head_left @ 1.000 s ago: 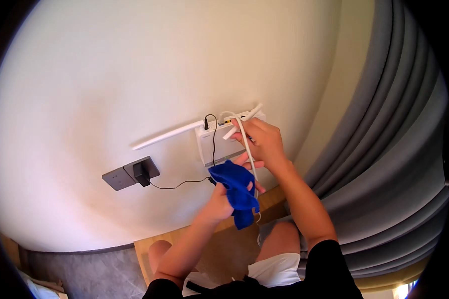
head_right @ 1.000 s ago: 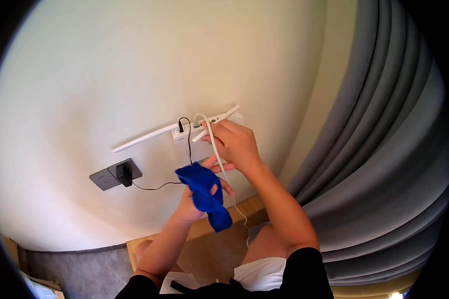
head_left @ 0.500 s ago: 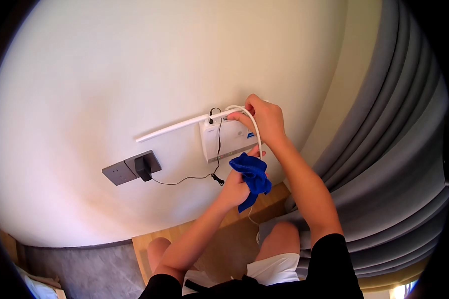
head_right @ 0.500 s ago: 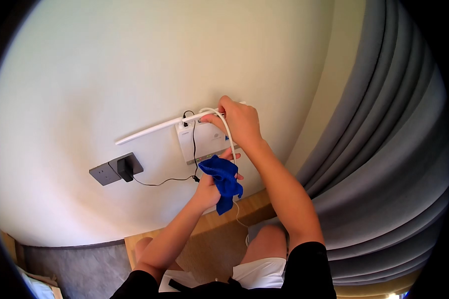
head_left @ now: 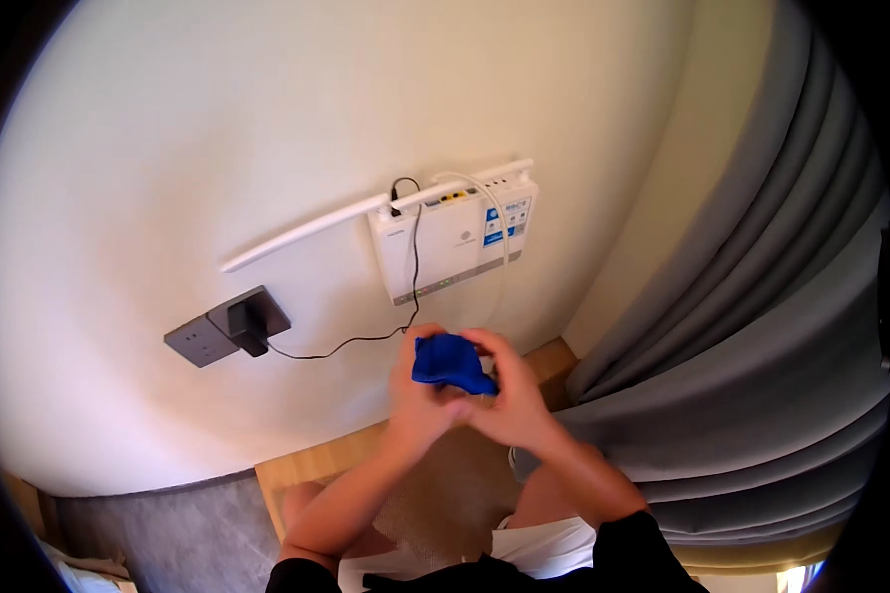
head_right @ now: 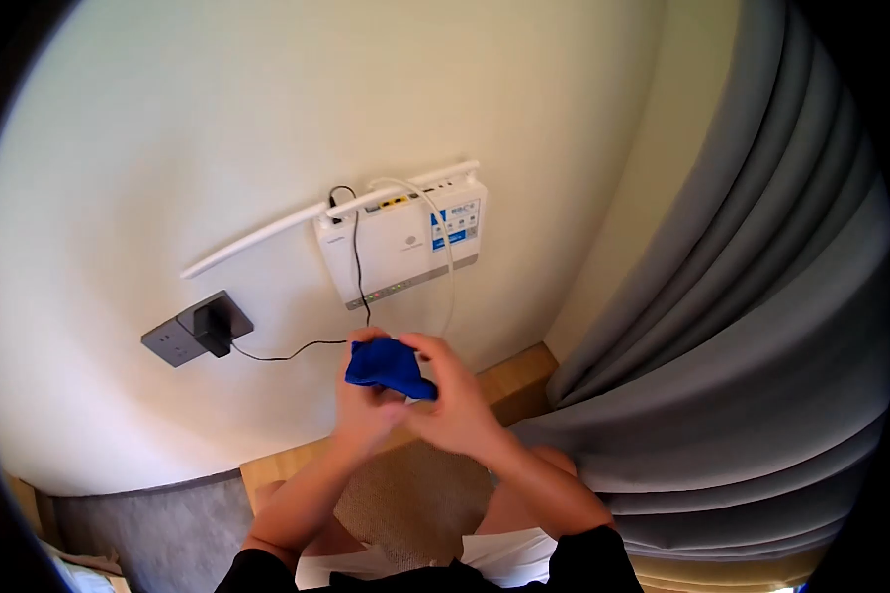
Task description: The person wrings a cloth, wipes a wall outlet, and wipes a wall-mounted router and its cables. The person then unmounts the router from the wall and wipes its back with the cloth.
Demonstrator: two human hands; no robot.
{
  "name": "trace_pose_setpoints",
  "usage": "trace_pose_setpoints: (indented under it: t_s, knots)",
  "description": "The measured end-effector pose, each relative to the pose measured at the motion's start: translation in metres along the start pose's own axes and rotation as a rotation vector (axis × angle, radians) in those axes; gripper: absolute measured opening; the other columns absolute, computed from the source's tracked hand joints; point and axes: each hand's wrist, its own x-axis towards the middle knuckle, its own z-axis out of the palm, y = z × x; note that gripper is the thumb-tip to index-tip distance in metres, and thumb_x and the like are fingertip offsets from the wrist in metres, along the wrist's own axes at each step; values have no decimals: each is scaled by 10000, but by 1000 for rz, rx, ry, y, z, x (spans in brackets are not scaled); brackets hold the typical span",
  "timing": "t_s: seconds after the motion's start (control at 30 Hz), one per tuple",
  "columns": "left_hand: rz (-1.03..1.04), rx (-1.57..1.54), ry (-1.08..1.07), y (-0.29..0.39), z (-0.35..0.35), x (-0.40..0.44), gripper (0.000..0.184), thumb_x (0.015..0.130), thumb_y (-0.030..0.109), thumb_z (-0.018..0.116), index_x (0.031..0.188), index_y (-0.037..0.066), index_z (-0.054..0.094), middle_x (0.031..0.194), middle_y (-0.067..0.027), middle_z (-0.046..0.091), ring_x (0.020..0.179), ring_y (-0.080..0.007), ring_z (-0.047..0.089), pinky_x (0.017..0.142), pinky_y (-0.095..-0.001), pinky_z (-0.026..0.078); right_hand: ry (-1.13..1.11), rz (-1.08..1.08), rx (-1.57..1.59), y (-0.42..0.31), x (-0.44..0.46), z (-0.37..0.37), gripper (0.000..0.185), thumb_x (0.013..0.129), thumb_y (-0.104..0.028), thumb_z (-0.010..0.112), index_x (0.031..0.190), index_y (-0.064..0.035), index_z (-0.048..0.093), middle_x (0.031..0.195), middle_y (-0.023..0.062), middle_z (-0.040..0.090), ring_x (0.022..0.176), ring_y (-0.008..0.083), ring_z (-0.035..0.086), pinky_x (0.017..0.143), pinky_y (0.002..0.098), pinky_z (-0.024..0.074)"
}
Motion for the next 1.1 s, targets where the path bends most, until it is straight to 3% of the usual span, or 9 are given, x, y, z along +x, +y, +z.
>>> trace_pose_setpoints:
  t_s: [0.07, 0.23, 0.4, 0.67, 0.77, 0.83, 0.93, 1.0, 1.1]
  knots:
    - [53, 211, -51, -12, -10, 0, 570, 740, 70, 778, 1240, 67, 505, 1028, -155, 647, 948, -318, 671, 825, -373, 528, -177, 49, 13, 0, 3, 3, 484, 793, -130, 814, 1221, -37, 607, 1232, 128, 619, 1115, 230, 632, 907, 344, 518]
    - [-35, -108, -292, -19, -35, -6, 556, 843, 156, 793, 1300, 61, 491, 1013, -69, 628, 938, -168, 623, 814, -334, 518, -315, 372, 142, 15, 36, -8, 331, 1024, -340, 601, 1046, -18, 672, 797, 32, 679, 754, 72, 583, 681, 287, 520]
    - [-173, -438, -389, -21, -61, -8, 318, 993, 271, 674, 1190, 34, 594, 988, 6, 602, 911, -73, 541, 803, -254, 456, -465, 373, 324, 11, 42, -2, 304, 1039, -311, 580, 1101, -25, 661, 928, 6, 691, 828, 68, 609, 730, 268, 516]
    - [41, -513, -189, -18, -32, 14, 248, 1021, 289, 631, 1070, 46, 617, 862, 52, 579, 805, -17, 489, 704, -225, 428, 22, 517, 956, -7, 36, 31, 284, 1019, -312, 581, 1094, -41, 624, 989, 46, 671, 883, 120, 641, 800, 266, 522]
    - [116, -398, -21, -20, -28, 9, 331, 994, 230, 654, 1231, 24, 548, 1084, -59, 612, 971, -144, 566, 875, -297, 465, 22, 290, 1103, -19, 31, 34, 359, 1031, -326, 581, 1166, 5, 621, 1092, 118, 690, 984, 171, 663, 882, 302, 525]
    - [334, -257, 223, -22, -19, 1, 512, 975, 177, 648, 1403, 5, 426, 1334, -184, 538, 1213, -298, 547, 1052, -396, 424, 138, 144, 892, -18, 20, 50, 358, 1034, -313, 579, 1166, 17, 624, 1082, 118, 692, 989, 178, 661, 891, 315, 520]
    - [238, -657, 180, -24, 2, -17, 496, 1001, 166, 596, 1433, 9, 407, 1315, -182, 546, 1183, -272, 550, 1029, -376, 428, 267, -60, 571, -22, 14, 67, 294, 1025, -248, 597, 1101, 32, 644, 1069, 121, 674, 999, 186, 630, 894, 330, 493]
    - [181, -710, 123, -42, 3, -14, 466, 1016, 172, 575, 1424, 9, 420, 1295, -168, 557, 1161, -247, 554, 1016, -351, 430, 207, -377, -261, -19, 19, 62, 240, 1000, -194, 614, 1060, 37, 641, 1077, 139, 636, 983, 211, 605, 883, 333, 476]
    - [91, -797, -22, -70, 3, -4, 411, 1038, 179, 542, 1402, 11, 451, 1253, -135, 580, 1126, -191, 560, 996, -303, 431, 135, -585, -702, -9, 41, 75, 233, 917, -117, 655, 1096, 33, 648, 1137, 185, 611, 1080, 357, 567, 948, 426, 449]
